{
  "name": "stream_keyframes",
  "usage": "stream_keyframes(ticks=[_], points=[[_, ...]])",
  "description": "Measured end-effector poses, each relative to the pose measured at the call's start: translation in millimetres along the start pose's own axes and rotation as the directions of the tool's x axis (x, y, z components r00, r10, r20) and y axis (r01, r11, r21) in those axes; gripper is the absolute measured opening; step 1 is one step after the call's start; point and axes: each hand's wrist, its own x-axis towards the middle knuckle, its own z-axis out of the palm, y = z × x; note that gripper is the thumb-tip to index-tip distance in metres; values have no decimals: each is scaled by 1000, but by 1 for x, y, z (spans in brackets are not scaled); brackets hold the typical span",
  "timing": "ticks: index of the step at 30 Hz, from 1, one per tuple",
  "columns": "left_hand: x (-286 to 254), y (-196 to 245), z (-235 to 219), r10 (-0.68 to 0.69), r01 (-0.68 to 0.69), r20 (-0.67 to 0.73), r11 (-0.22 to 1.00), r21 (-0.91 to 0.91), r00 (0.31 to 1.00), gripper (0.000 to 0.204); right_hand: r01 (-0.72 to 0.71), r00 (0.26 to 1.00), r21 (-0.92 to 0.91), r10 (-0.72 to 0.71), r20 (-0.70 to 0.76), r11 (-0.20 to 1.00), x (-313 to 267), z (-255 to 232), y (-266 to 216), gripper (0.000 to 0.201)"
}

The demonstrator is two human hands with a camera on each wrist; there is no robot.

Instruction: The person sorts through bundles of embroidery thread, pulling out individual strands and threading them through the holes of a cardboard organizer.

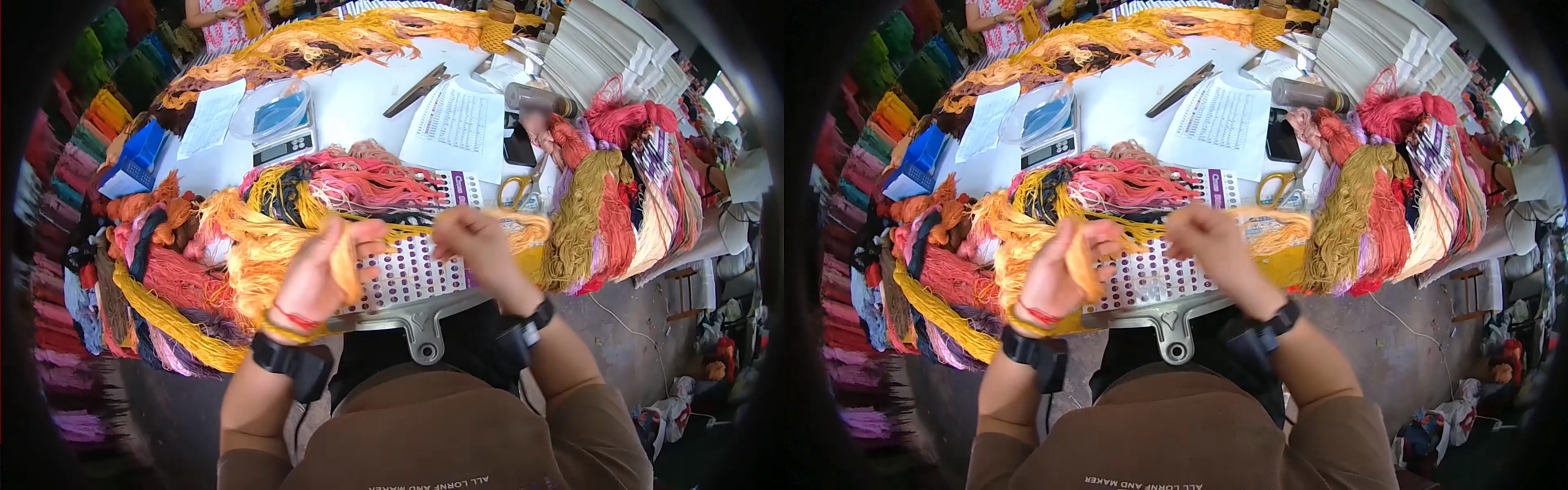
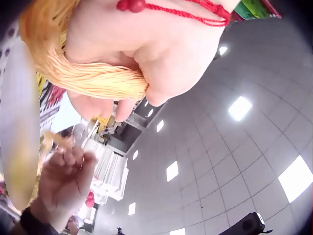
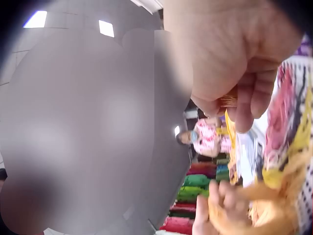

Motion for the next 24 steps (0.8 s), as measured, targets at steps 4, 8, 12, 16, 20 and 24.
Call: stream_keyframes(ticks=[4, 8, 12, 16, 20, 24], points=[[4, -18, 11, -5, 8, 93, 999, -32, 996, 60, -12, 987, 33, 7, 158, 999, -7, 39, 15, 13], [3, -28, 10, -7, 2, 125, 999, 43, 992, 64, -2, 980, 65, -11, 198, 998, -9, 49, 27, 15], [4, -34, 9, -22, 19, 125, 1000, 23, 992, 64, -28, 979, -26, 33, 202, 999, -10, 51, 32, 14], [4, -31, 4, -16, 20, 146, 1000, -22, 989, 63, -45, 981, 57, 33, 192, 997, -9, 44, 31, 12], [3, -32, 6, 7, -3, 108, 999, -42, 994, 51, -55, 978, 103, 33, 205, 993, -9, 42, 36, 11], [1, -29, 10, 35, -35, 23, 999, -11, 999, 42, -49, 982, 115, 27, 188, 992, -10, 42, 37, 10]])
